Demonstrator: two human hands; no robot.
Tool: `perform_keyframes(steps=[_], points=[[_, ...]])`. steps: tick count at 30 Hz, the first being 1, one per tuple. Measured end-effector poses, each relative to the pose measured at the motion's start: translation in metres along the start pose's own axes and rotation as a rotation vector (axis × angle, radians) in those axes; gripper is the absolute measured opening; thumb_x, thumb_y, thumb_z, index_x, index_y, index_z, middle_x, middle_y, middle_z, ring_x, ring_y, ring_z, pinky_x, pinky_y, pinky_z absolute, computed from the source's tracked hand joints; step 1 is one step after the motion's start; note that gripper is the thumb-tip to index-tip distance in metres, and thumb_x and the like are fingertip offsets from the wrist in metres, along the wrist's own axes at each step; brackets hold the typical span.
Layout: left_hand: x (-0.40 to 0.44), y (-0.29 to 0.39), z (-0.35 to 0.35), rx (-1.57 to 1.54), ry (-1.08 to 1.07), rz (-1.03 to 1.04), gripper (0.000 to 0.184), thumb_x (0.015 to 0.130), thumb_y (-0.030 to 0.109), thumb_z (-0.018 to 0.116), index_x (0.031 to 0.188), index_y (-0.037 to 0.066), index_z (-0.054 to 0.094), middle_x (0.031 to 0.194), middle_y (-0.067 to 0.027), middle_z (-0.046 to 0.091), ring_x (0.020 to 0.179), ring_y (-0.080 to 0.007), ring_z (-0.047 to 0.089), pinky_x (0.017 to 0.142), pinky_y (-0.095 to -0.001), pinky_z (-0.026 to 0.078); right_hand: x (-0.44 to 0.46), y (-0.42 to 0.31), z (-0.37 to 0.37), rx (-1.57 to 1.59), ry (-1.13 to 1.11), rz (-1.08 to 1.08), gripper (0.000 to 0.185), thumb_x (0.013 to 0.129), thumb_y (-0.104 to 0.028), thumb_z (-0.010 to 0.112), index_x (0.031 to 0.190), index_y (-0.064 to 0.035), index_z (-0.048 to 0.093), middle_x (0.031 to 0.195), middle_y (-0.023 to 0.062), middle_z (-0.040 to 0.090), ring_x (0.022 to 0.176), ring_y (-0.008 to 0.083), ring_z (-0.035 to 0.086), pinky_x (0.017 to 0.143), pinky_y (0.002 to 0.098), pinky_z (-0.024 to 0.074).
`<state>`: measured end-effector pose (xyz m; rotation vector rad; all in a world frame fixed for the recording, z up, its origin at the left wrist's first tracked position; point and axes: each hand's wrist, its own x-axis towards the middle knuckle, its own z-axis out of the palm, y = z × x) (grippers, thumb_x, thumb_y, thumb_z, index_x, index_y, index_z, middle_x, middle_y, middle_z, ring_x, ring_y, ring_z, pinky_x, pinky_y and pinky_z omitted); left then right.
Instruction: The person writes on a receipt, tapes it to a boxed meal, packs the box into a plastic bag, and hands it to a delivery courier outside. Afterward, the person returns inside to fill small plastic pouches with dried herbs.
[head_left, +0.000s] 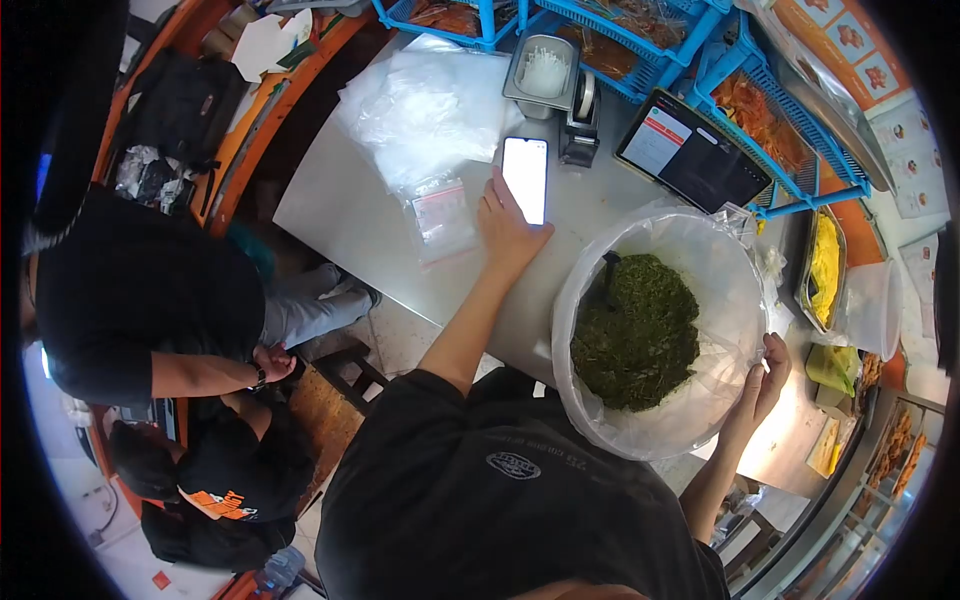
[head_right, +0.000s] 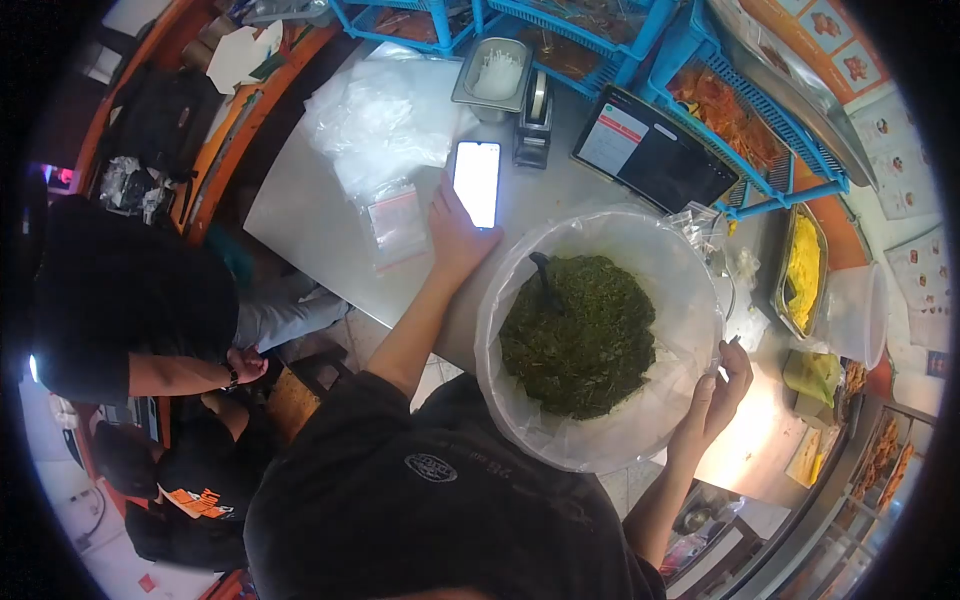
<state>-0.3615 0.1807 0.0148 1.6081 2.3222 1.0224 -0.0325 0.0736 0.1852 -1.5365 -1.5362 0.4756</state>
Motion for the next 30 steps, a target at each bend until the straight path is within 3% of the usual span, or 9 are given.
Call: perform_keyframes(steps=[6,9,12,18,21,24,30], points=[[0.012,-0.004,0.000,0.183,-0.072,0.039,0.101,0.060,0.042,0.072,0.140,0.003,0.025,0.136,-0.0282,0.029,0.108,-0.0407,0.040,0.093,-0.0477,0.033,0.001,-0.003,0.000,-0.013,-0.008,-0.009,0.047,0.093,-0.037,0.046,0.120,0.0010,0.050,0.129,0.0170,0.040,0.123,0.0278,0.039,0.098,0.0395,0.0346],[0.027,-0.006,0.002,0.199,-0.071,0.135,0.092,0.063,0.051,0.070,0.136,0.006,0.037,0.140,-0.0276,0.025,0.112,-0.0404,0.039,0.094,-0.0474,0.032,0.002,-0.004,0.000,-0.080,-0.011,-0.014,0.047,0.093,-0.039,0.043,0.119,-0.0007,0.052,0.129,0.0169,0.041,0.123,0.0284,0.039,0.099,0.0401,0.0329],[0.028,-0.005,-0.004,0.196,-0.125,0.158,0.076,0.067,0.051,0.068,0.123,0.004,0.052,0.139,-0.0276,0.027,0.113,-0.0400,0.039,0.093,-0.0459,0.031,0.001,-0.003,0.000,-0.101,0.001,0.005,0.047,0.093,-0.041,0.041,0.117,-0.0021,0.055,0.129,0.0165,0.042,0.123,0.0283,0.039,0.100,0.0399,0.0313],[-0.021,-0.031,-0.045,0.102,0.059,0.175,0.035,0.074,0.035,0.068,0.094,0.007,0.068,0.133,-0.0243,0.039,0.111,-0.0381,0.041,0.092,-0.0459,0.030,0.001,-0.002,0.001,-0.106,0.010,0.016,0.046,0.093,-0.039,0.041,0.117,-0.0031,0.056,0.129,0.0161,0.043,0.123,0.0276,0.039,0.100,0.0387,0.0300],[-0.025,-0.068,-0.059,0.001,0.161,-0.031,0.024,0.073,0.027,0.070,0.088,0.009,0.071,0.130,-0.0217,0.044,0.113,-0.0388,0.041,0.094,-0.0470,0.031,0.002,-0.004,0.001,-0.115,0.012,0.027,0.045,0.093,-0.039,0.041,0.116,-0.0031,0.056,0.129,0.0164,0.043,0.123,0.0279,0.039,0.101,0.0389,0.0296],[-0.011,-0.089,-0.061,0.169,0.304,0.034,0.018,0.073,0.023,0.070,0.087,0.012,0.073,0.131,-0.0209,0.044,0.115,-0.0389,0.041,0.096,-0.0474,0.031,0.002,-0.004,0.001,-0.114,0.012,0.020,0.043,0.093,-0.038,0.042,0.114,-0.0027,0.056,0.128,0.0166,0.044,0.123,0.0285,0.039,0.101,0.0391,0.0297],[0.001,-0.109,-0.057,0.237,0.256,0.068,0.021,0.074,0.020,0.069,0.095,0.017,0.074,0.140,-0.0179,0.039,0.119,-0.0381,0.041,0.097,-0.0471,0.032,0.001,-0.006,-0.001,-0.122,0.008,0.027,0.043,0.093,-0.039,0.043,0.113,-0.0027,0.056,0.128,0.0174,0.043,0.121,0.0294,0.039,0.099,0.0391,0.0312]])
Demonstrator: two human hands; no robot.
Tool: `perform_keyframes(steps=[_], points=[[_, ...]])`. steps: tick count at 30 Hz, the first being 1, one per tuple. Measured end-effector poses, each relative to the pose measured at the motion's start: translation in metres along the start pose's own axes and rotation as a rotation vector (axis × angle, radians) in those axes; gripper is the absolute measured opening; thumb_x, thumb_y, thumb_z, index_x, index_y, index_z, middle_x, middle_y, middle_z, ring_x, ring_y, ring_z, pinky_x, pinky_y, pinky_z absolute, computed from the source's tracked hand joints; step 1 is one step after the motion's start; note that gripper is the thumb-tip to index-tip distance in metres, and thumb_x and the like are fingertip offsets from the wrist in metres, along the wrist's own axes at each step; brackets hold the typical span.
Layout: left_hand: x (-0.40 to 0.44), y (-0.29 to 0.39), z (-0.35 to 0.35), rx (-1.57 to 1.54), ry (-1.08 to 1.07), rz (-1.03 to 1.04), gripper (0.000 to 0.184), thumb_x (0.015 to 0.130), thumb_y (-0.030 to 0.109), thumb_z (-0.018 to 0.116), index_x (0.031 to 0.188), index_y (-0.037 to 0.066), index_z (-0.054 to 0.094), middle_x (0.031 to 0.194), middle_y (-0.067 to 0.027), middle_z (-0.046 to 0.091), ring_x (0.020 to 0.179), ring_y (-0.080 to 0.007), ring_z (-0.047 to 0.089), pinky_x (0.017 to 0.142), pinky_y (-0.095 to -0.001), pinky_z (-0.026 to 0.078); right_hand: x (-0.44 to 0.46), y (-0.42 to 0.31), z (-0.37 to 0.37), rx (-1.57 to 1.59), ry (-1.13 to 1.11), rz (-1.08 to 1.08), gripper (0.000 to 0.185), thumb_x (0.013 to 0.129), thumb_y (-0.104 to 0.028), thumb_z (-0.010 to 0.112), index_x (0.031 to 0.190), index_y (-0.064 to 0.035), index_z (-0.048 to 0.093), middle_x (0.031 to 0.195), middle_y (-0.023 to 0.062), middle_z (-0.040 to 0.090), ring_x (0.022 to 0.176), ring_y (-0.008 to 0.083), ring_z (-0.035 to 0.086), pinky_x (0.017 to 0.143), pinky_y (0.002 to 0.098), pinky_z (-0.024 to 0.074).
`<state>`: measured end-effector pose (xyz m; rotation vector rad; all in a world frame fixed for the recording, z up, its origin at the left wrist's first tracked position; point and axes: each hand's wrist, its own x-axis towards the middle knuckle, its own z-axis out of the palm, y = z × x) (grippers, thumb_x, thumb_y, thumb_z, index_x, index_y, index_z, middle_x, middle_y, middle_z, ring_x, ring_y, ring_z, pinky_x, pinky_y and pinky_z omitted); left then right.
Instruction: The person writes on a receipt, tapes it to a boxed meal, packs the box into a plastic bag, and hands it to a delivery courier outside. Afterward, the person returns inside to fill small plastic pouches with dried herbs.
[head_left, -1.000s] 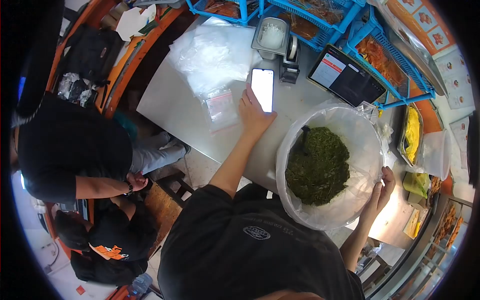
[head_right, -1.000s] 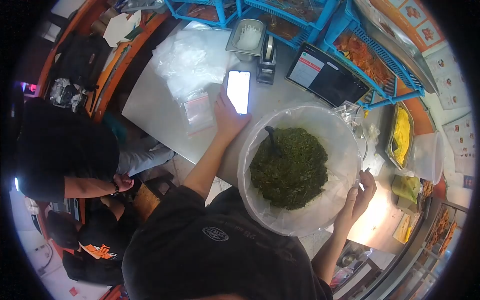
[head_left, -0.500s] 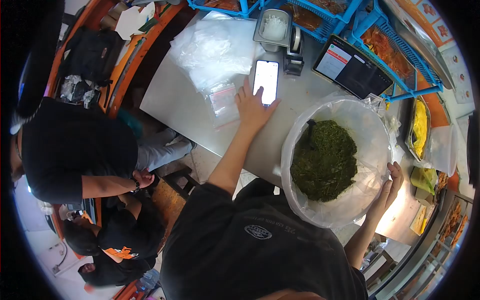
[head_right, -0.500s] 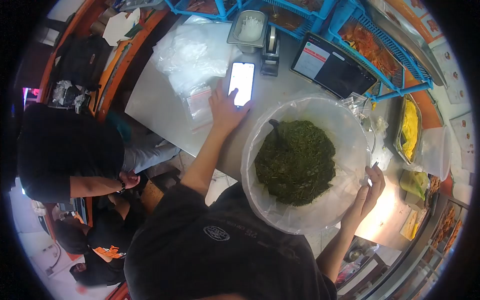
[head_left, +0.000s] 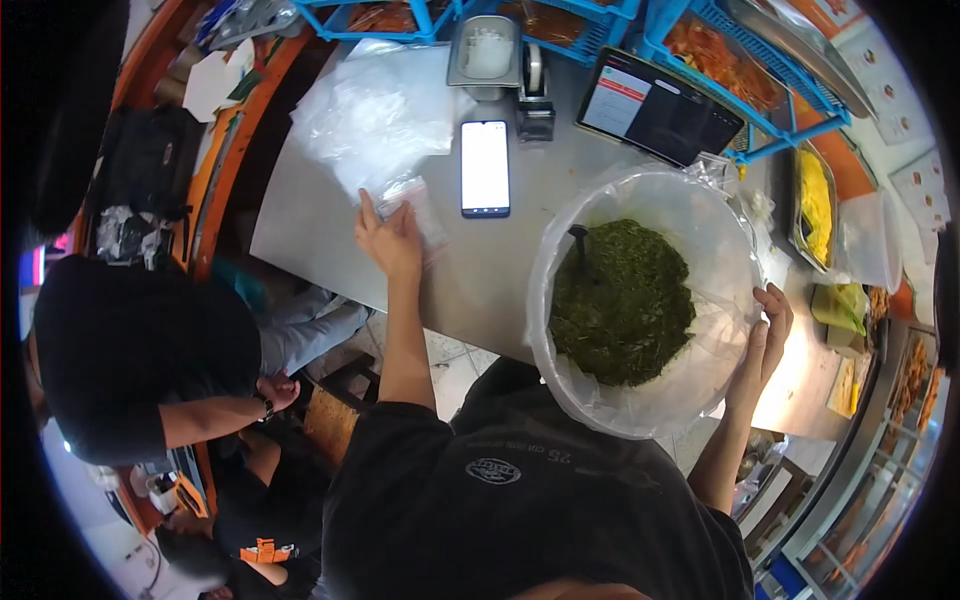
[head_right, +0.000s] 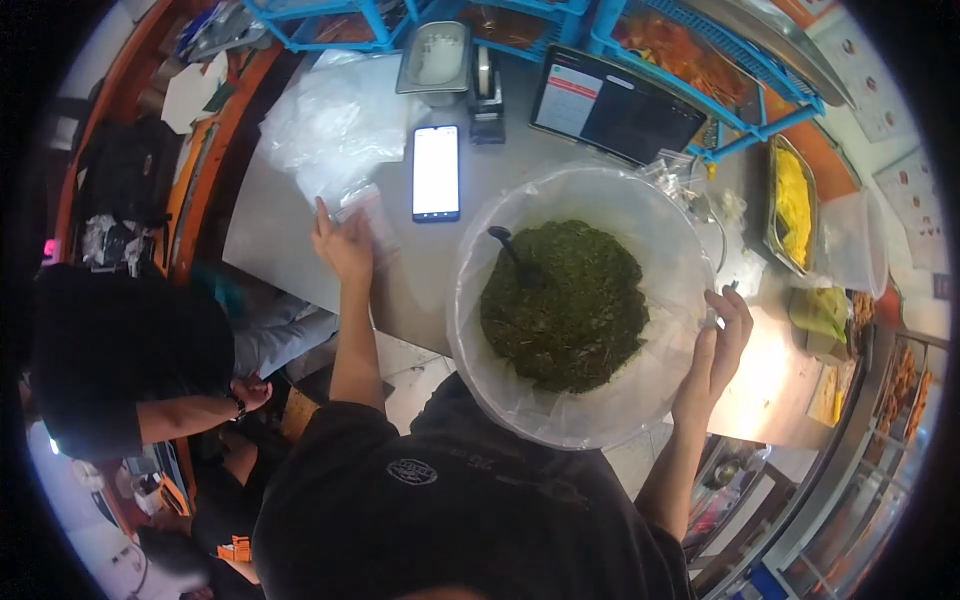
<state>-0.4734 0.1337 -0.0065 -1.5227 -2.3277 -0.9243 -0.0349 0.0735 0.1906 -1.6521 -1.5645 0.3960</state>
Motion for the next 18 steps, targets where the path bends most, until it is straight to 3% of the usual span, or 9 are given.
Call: perform_keyframes(steps=[4,8,10,12,14,15,16,18], points=[[0.007,0.015,-0.009,-0.062,0.159,0.012,0.017,0.083,0.017,0.063,0.097,0.013,0.073,0.136,-0.0173,0.045,0.120,-0.0371,0.042,0.098,-0.0438,0.034,0.000,-0.002,-0.001,-0.007,-0.005,0.005,0.046,0.093,-0.042,0.043,0.113,-0.0029,0.057,0.127,0.0177,0.043,0.121,0.0294,0.039,0.099,0.0389,0.0314],[0.025,0.041,-0.037,-0.651,0.260,-0.204,0.015,0.088,0.014,0.059,0.090,0.003,0.069,0.110,-0.0130,0.062,0.096,-0.0249,0.056,0.087,-0.0363,0.044,0.004,-0.007,-0.016,-0.069,0.100,-0.030,0.036,0.092,-0.034,0.048,0.105,-0.0023,0.060,0.124,0.0165,0.047,0.115,0.0272,0.044,0.098,0.0376,0.0319],[0.034,0.074,-0.077,-1.080,0.187,-0.390,0.016,0.089,0.013,0.058,0.085,0.001,0.066,0.095,-0.0094,0.066,0.082,-0.0181,0.058,0.079,-0.0311,0.047,0.004,-0.008,-0.021,0.063,0.259,-0.099,0.015,0.086,-0.015,0.057,0.094,-0.0017,0.060,0.118,0.0149,0.051,0.111,0.0254,0.046,0.097,0.0351,0.0329],[0.028,0.129,-0.129,-1.267,-0.049,-0.310,0.021,0.094,0.011,0.049,0.079,-0.002,0.057,0.083,-0.0111,0.062,0.071,-0.0154,0.056,0.066,-0.0262,0.044,0.001,-0.022,-0.026,0.123,0.155,-0.165,0.023,0.083,-0.018,0.062,0.097,-0.0005,0.060,0.116,0.0146,0.052,0.111,0.0244,0.047,0.093,0.0344,0.0367],[0.004,0.171,-0.160,-1.377,-0.274,0.025,0.023,0.094,0.007,0.045,0.078,-0.001,0.059,0.077,-0.0118,0.063,0.066,-0.0137,0.055,0.058,-0.0276,0.044,-0.002,-0.063,-0.016,0.358,-0.163,-0.110,0.034,0.079,-0.023,0.068,0.101,0.0014,0.059,0.115,0.0149,0.053,0.107,0.0236,0.050,0.088,0.0338,0.0398],[0.003,0.195,-0.195,-1.438,-0.586,0.035,0.017,0.091,0.005,0.051,0.082,-0.002,0.064,0.082,-0.0131,0.065,0.065,-0.0157,0.057,0.057,-0.0272,0.045,-0.006,-0.080,-0.009,0.555,-0.347,0.007,0.048,0.072,-0.028,0.075,0.104,0.0029,0.058,0.117,0.0150,0.053,0.103,0.0229,0.053,0.084,0.0335,0.0413],[-0.002,0.209,-0.197,-1.443,-0.653,0.259,0.010,0.086,0.002,0.058,0.088,-0.002,0.067,0.086,-0.0141,0.067,0.070,-0.0174,0.061,0.058,-0.0273,0.046,-0.011,-0.099,0.001,0.669,-0.397,0.052,0.046,0.071,-0.026,0.077,0.103,0.0033,0.059,0.112,0.0151,0.056,0.097,0.0222,0.055,0.083,0.0321,0.0414],[-0.014,0.228,-0.203,-1.467,-0.703,0.257,0.009,0.082,0.001,0.063,0.089,-0.003,0.068,0.089,-0.0147,0.067,0.076,-0.0190,0.064,0.063,-0.0274,0.049,-0.017,-0.096,0.002,0.640,-0.481,-0.016,0.036,0.074,-0.022,0.075,0.095,0.0039,0.061,0.100,0.0139,0.061,0.090,0.0208,0.057,0.078,0.0302,0.0431]])
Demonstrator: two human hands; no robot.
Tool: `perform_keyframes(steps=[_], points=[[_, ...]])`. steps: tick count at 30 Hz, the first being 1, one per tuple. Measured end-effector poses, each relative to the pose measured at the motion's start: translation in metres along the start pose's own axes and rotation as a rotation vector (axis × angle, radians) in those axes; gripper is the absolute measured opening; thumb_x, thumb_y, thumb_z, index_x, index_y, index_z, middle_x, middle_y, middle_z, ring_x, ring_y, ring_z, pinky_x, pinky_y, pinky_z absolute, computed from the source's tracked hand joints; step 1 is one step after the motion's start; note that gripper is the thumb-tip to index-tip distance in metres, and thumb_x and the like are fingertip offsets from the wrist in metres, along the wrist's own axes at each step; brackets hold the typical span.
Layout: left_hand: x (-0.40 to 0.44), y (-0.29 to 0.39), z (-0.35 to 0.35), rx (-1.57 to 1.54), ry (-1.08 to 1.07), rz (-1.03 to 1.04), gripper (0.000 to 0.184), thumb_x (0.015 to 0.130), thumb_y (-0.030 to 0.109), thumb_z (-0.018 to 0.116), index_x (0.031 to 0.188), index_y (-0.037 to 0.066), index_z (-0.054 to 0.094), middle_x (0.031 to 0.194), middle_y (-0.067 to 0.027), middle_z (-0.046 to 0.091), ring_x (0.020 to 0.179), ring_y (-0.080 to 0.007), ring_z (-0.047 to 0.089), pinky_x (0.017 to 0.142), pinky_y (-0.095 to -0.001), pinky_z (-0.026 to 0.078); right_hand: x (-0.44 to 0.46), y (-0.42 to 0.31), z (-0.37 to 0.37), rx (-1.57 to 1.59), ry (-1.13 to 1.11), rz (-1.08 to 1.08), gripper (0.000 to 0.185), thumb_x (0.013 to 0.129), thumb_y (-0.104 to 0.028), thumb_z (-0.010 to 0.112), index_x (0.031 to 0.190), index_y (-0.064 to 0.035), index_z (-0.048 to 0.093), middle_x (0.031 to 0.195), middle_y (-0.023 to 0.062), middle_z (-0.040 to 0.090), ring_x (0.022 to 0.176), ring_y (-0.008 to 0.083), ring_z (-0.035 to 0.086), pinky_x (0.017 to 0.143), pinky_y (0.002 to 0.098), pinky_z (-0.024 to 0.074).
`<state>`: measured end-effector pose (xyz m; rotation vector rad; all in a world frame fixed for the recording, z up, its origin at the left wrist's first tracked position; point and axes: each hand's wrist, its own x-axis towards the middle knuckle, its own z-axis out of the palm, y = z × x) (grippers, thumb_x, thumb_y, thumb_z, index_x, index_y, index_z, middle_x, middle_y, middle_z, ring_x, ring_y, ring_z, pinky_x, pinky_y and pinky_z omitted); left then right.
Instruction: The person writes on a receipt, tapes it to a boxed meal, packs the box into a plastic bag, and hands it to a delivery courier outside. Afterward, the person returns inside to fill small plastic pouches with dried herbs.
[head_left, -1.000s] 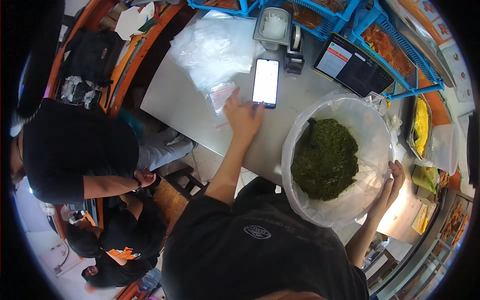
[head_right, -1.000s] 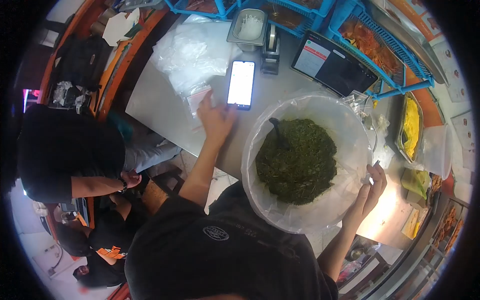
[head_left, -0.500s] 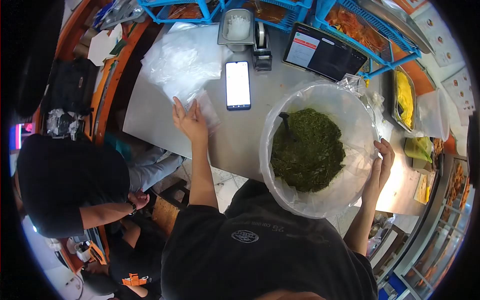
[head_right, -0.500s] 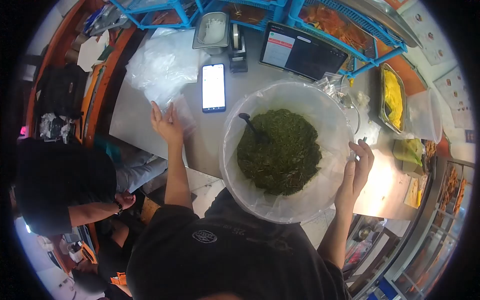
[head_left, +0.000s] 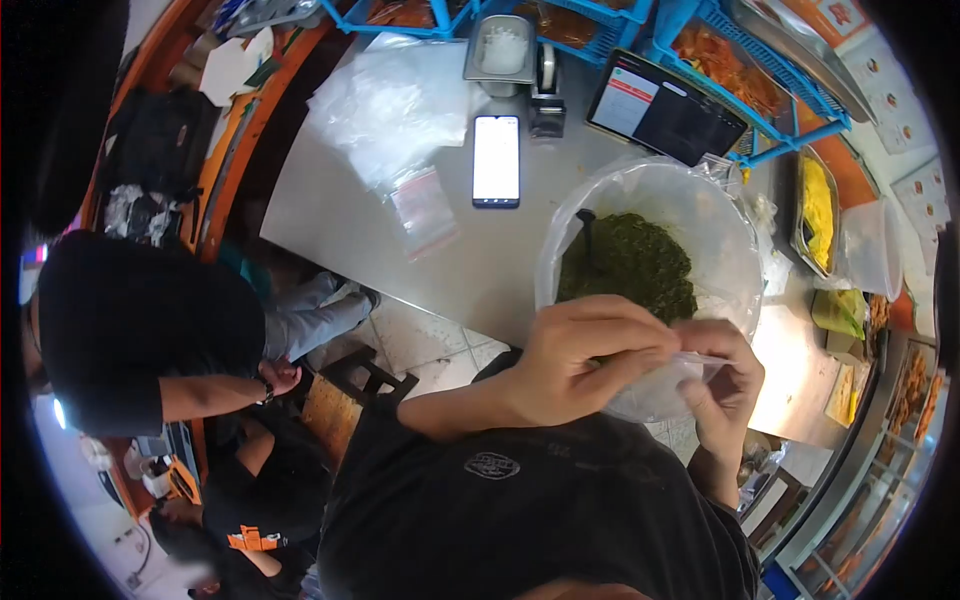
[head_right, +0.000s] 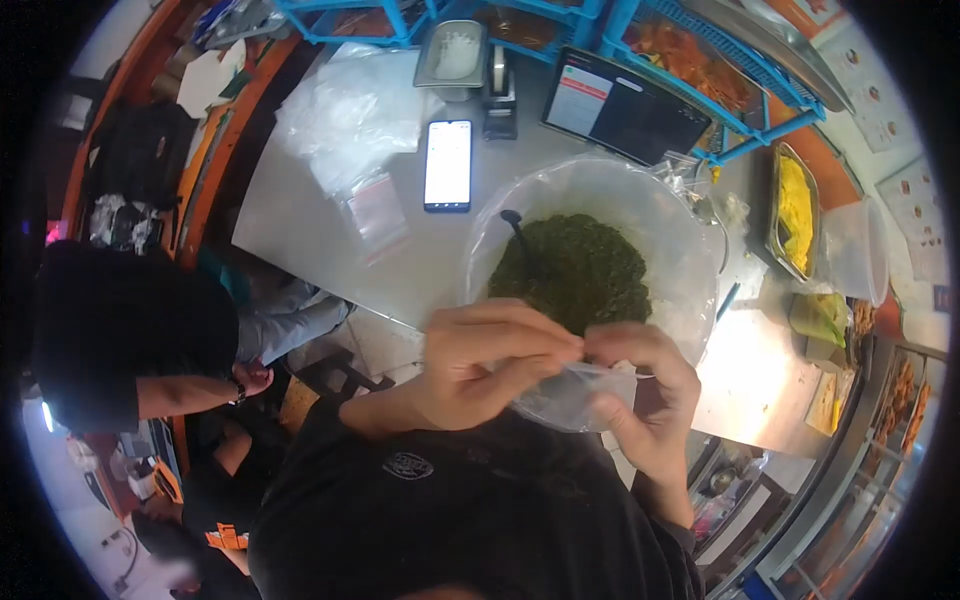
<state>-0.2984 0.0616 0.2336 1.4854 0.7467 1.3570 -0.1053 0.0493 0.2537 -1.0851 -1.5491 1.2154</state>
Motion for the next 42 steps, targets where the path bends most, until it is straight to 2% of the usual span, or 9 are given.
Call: perform_keyframes(steps=[6,12,16,19,23,26,29,38,42], points=[[-0.003,-0.002,0.009,-0.132,-0.003,-0.081,0.011,0.083,0.001,0.062,0.091,-0.004,0.067,0.094,-0.0140,0.067,0.081,-0.0227,0.065,0.069,-0.0283,0.050,-0.011,0.004,0.008,0.025,0.103,-0.021,0.008,0.081,-0.004,0.066,0.082,0.0029,0.062,0.083,0.0113,0.063,0.075,0.0175,0.057,0.068,0.0271,0.0442],[-0.003,-0.003,-0.003,0.068,0.393,0.220,0.018,0.073,0.010,0.074,0.086,-0.001,0.068,0.076,-0.0097,0.063,0.065,-0.0187,0.058,0.055,-0.0291,0.042,-0.005,-0.003,-0.012,-0.331,0.363,0.039,0.002,0.082,0.002,0.061,0.082,0.0043,0.061,0.084,0.0136,0.062,0.074,0.0151,0.058,0.067,0.0242,0.0455],[-0.007,0.004,-0.004,0.171,-0.038,0.283,0.012,0.068,0.008,0.074,0.076,0.002,0.067,0.062,-0.0056,0.057,0.055,-0.0174,0.051,0.049,-0.0281,0.037,-0.009,-0.009,-0.007,-0.475,0.277,0.160,0.009,0.081,0.001,0.064,0.073,0.0030,0.060,0.070,0.0084,0.062,0.062,0.0111,0.056,0.062,0.0213,0.0447],[0.009,-0.006,-0.036,0.489,0.260,0.190,0.015,0.075,0.021,0.072,0.071,0.009,0.064,0.061,-0.0026,0.055,0.060,-0.0242,0.053,0.059,-0.0365,0.042,-0.009,-0.001,-0.014,-0.539,0.332,0.090,0.011,0.080,0.001,0.066,0.071,0.0021,0.060,0.065,0.0062,0.061,0.060,0.0094,0.055,0.061,0.0206,0.0435],[0.022,-0.108,-0.116,1.037,0.411,-0.220,0.042,0.081,0.036,0.064,0.111,0.007,0.057,0.125,-0.0207,0.048,0.115,-0.0365,0.043,0.095,-0.0460,0.033,-0.011,0.015,-0.027,-0.534,0.413,0.039,0.011,0.081,-0.001,0.066,0.072,0.0016,0.059,0.068,0.0064,0.062,0.061,0.0090,0.055,0.061,0.0207,0.0428],[0.017,-0.217,-0.146,1.316,0.251,-0.177,0.058,0.082,0.049,0.059,0.123,0.008,0.051,0.146,-0.0238,0.020,0.133,-0.0449,0.018,0.105,-0.0585,0.016,-0.012,0.022,-0.027,-0.548,0.412,0.033,0.011,0.082,-0.002,0.066,0.073,0.0017,0.059,0.069,0.0065,0.062,0.062,0.0089,0.055,0.062,0.0209,0.0428],[0.022,-0.249,-0.152,1.361,0.202,-0.206,0.062,0.081,0.054,0.058,0.123,0.010,0.050,0.147,-0.0226,0.018,0.135,-0.0472,0.012,0.104,-0.0657,0.006,-0.012,0.022,-0.026,-0.564,0.414,0.054,0.011,0.082,-0.002,0.065,0.074,0.0018,0.059,0.070,0.0067,0.062,0.064,0.0091,0.055,0.064,0.0212,0.0429],[0.040,-0.232,-0.149,1.443,0.278,-0.248,0.053,0.083,0.045,0.060,0.121,0.009,0.051,0.144,-0.0205,0.024,0.133,-0.0434,0.019,0.106,-0.0595,0.014,-0.016,0.023,-0.028,-0.506,0.456,0.051,0.009,0.083,-0.001,0.065,0.077,0.0019,0.059,0.072,0.0075,0.063,0.065,0.0101,0.055,0.065,0.0218,0.0433],[0.043,-0.121,-0.106,0.569,0.450,-0.007,0.025,0.081,0.022,0.065,0.096,0.003,0.060,0.103,-0.0141,0.054,0.094,-0.0284,0.052,0.081,-0.0391,0.041,-0.018,0.019,-0.026,-0.494,0.413,0.063,0.008,0.080,0.001,0.066,0.075,0.0015,0.060,0.072,0.0076,0.063,0.063,0.0104,0.055,0.063,0.0218,0.0431]])
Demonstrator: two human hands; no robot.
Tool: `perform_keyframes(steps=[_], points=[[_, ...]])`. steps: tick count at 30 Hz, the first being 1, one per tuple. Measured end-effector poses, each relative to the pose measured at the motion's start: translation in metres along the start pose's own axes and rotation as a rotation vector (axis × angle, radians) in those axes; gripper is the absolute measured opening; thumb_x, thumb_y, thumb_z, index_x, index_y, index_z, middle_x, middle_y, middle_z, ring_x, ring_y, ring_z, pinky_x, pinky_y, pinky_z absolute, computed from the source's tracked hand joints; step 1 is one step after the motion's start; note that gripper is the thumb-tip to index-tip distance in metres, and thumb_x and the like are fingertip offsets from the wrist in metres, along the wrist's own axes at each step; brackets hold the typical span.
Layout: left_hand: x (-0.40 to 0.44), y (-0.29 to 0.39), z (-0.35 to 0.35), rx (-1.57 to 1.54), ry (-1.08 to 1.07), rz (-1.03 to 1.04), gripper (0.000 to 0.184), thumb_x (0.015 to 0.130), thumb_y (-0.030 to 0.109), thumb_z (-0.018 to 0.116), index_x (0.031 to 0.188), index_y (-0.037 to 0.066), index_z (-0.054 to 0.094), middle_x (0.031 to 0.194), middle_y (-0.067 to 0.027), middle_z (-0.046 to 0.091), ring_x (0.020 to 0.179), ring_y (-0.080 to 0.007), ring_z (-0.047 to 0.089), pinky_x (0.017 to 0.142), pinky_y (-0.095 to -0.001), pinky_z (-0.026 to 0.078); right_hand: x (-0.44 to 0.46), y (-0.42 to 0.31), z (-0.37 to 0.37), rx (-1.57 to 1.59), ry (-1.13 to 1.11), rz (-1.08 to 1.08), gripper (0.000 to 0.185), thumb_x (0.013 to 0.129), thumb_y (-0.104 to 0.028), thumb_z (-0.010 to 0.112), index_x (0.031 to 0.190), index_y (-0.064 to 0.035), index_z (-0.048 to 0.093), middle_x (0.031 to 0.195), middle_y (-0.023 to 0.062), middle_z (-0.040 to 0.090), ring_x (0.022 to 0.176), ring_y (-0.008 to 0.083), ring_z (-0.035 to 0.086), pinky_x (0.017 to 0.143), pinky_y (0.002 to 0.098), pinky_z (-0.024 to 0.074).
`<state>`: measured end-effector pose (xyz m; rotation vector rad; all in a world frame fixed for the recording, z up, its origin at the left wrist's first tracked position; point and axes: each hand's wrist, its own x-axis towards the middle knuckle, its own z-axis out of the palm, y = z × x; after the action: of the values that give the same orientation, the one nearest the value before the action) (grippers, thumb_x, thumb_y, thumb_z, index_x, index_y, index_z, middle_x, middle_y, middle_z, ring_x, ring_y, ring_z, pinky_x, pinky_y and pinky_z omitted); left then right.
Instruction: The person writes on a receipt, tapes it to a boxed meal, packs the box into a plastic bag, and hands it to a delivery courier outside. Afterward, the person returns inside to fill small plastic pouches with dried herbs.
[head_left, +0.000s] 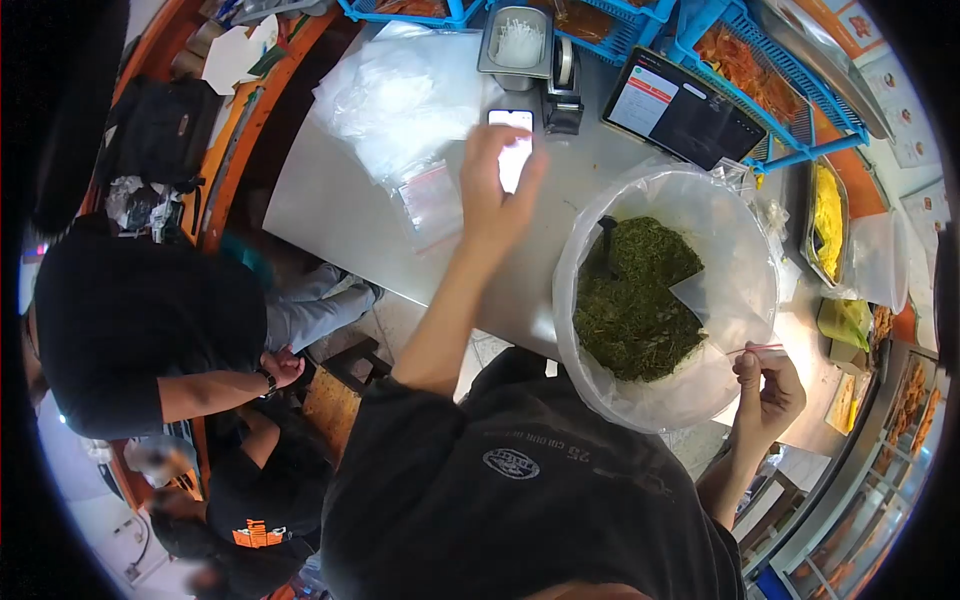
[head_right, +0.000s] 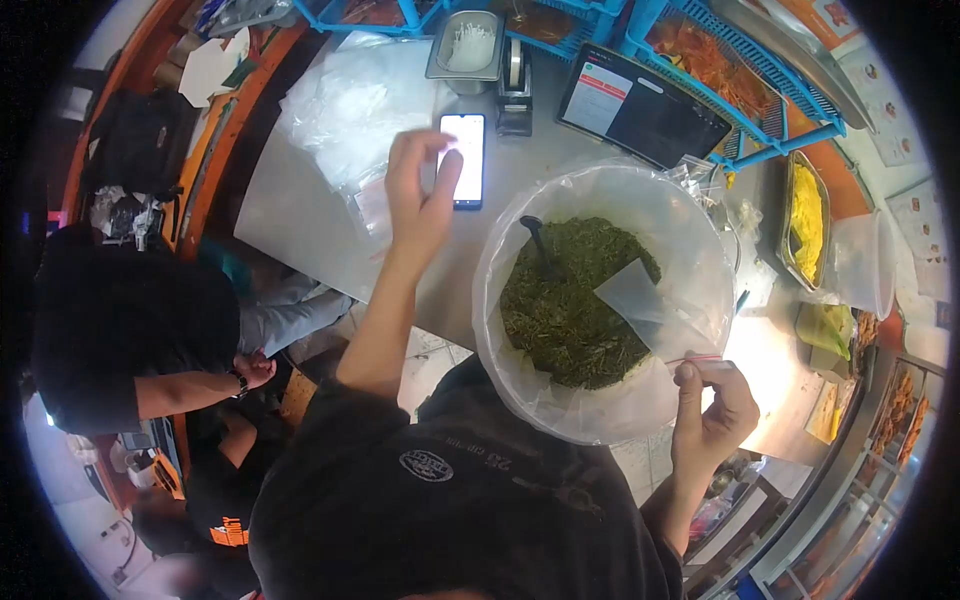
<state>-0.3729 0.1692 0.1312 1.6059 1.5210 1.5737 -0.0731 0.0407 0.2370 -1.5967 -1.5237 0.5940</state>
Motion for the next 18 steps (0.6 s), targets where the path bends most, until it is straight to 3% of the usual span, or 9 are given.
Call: perform_keyframes(steps=[1,2,3,5,9,12,15,18], points=[[-0.014,0.045,-0.009,-0.184,-0.083,-0.098,0.014,0.079,0.014,0.066,0.086,0.002,0.062,0.083,-0.0090,0.060,0.076,-0.0223,0.058,0.068,-0.0323,0.045,0.000,-0.003,0.000,-0.016,-0.030,0.004,0.008,0.078,0.001,0.066,0.074,0.0012,0.060,0.071,0.0074,0.063,0.063,0.0103,0.055,0.062,0.0218,0.0431],[-0.030,0.072,-0.009,-0.394,-0.167,0.033,0.012,0.079,0.007,0.060,0.070,0.001,0.062,0.060,-0.0038,0.056,0.056,-0.0190,0.055,0.052,-0.0285,0.041,-0.001,-0.008,0.003,-0.025,-0.090,-0.004,0.008,0.077,0.001,0.067,0.073,0.0006,0.060,0.070,0.0069,0.063,0.062,0.0103,0.055,0.061,0.0218,0.0426],[-0.039,0.097,-0.014,-0.396,-0.405,0.182,0.014,0.078,0.011,0.065,0.066,0.004,0.062,0.059,-0.0046,0.054,0.055,-0.0204,0.054,0.050,-0.0313,0.040,-0.002,-0.018,0.008,-0.033,-0.149,-0.013,0.008,0.075,0.002,0.068,0.072,0.0000,0.061,0.069,0.0065,0.062,0.060,0.0102,0.055,0.059,0.0218,0.0422],[-0.060,0.136,-0.006,-0.247,-0.658,0.284,0.029,0.074,0.031,0.073,0.063,0.008,0.060,0.058,-0.0059,0.050,0.054,-0.0243,0.052,0.048,-0.0355,0.039,-0.004,-0.036,0.019,-0.100,-0.249,-0.084,0.012,0.069,0.002,0.069,0.067,-0.0021,0.058,0.062,0.0056,0.058,0.052,0.0122,0.052,0.049,0.0231,0.0393],[-0.074,0.151,-0.001,-0.104,-0.676,0.112,0.034,0.073,0.037,0.073,0.065,0.007,0.059,0.060,-0.0061,0.049,0.057,-0.0258,0.054,0.051,-0.0359,0.040,-0.001,-0.049,0.022,-0.061,-0.401,-0.159,0.022,0.068,-0.001,0.070,0.062,-0.0025,0.049,0.055,0.0064,0.049,0.046,0.0168,0.048,0.044,0.0266,0.0357],[-0.071,0.153,-0.003,-0.029,-0.708,0.122,0.032,0.077,0.034,0.069,0.068,0.005,0.060,0.062,-0.0078,0.050,0.059,-0.0277,0.054,0.054,-0.0375,0.041,-0.003,-0.044,0.019,-0.071,-0.510,-0.174,0.023,0.068,-0.003,0.073,0.063,-0.0014,0.050,0.054,0.0068,0.050,0.046,0.0167,0.048,0.044,0.0271,0.0366],[-0.081,0.153,-0.001,-0.166,-0.842,0.075,0.023,0.084,0.025,0.062,0.078,0.003,0.060,0.066,-0.0091,0.052,0.063,-0.0288,0.055,0.056,-0.0393,0.042,-0.002,-0.051,0.021,-0.077,-0.531,-0.149,0.020,0.069,-0.001,0.071,0.064,0.0001,0.052,0.054,0.0085,0.051,0.046,0.0188,0.050,0.046,0.0280,0.0384],[-0.082,0.149,-0.002,-0.216,-0.836,0.043,0.014,0.087,0.015,0.057,0.087,0.001,0.059,0.071,-0.0108,0.054,0.068,-0.0303,0.057,0.060,-0.0412,0.043,-0.009,-0.049,0.027,0.034,-0.407,-0.079,0.017,0.069,0.002,0.069,0.064,0.0014,0.053,0.055,0.0101,0.052,0.047,0.0219,0.051,0.048,0.0288,0.0403]])
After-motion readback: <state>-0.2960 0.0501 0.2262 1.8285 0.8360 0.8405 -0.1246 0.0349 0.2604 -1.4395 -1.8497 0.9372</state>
